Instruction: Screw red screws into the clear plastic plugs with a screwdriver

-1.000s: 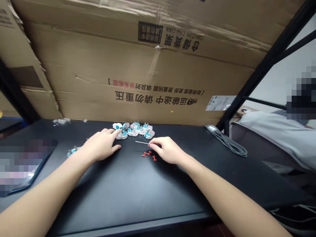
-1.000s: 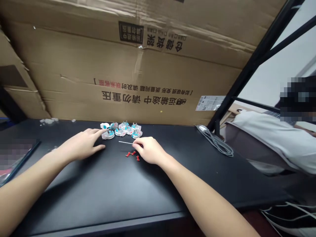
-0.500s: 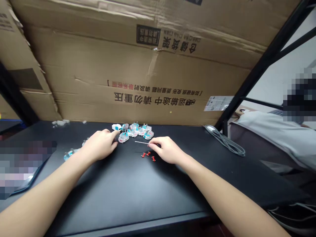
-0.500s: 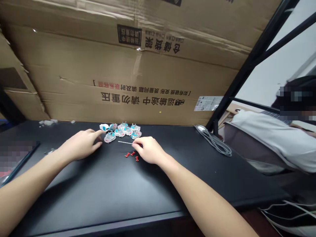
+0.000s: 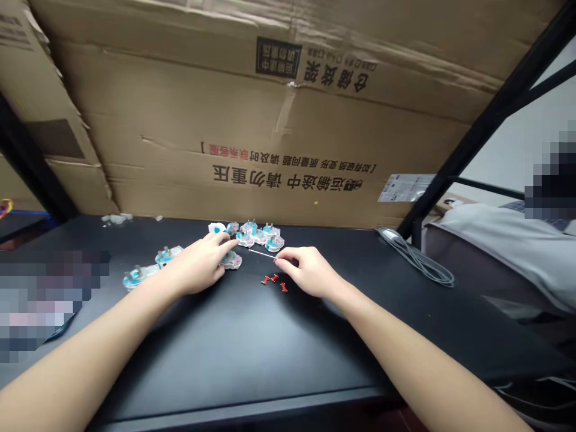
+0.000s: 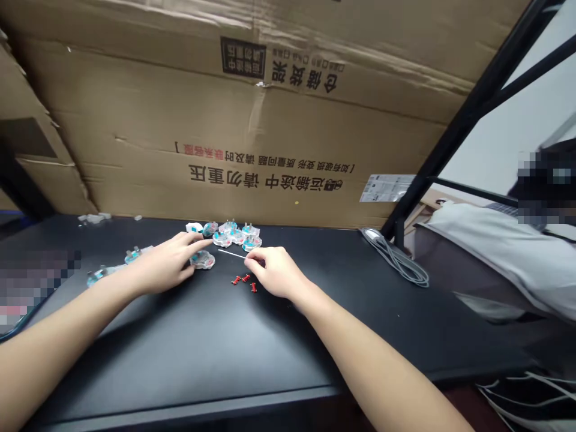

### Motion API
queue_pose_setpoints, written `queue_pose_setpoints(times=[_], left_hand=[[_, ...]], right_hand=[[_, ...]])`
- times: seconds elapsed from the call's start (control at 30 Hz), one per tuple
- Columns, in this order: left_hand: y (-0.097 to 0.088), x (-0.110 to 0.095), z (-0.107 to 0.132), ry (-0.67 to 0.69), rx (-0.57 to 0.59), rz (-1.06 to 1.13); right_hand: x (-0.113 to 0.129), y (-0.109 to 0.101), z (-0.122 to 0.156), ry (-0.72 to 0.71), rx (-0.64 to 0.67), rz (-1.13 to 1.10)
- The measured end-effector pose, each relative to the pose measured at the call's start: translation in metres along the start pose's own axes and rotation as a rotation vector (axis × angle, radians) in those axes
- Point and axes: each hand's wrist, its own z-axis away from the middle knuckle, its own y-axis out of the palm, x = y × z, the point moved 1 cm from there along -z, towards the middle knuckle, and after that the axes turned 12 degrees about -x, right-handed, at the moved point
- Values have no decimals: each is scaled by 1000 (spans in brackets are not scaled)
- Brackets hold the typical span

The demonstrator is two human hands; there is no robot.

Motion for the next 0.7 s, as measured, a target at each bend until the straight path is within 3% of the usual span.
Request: queue_pose_setpoints(times=[0.17, 0.47, 0.7], left_hand=[[1, 3, 5, -44, 60, 89], [-5, -6, 8, -32, 71, 245], [-16, -11, 1, -70, -69, 370]], right_hand=[[3, 0, 1, -24, 3, -35], [7, -5, 2, -82, -133, 27], [14, -13, 2, -124, -265, 41]])
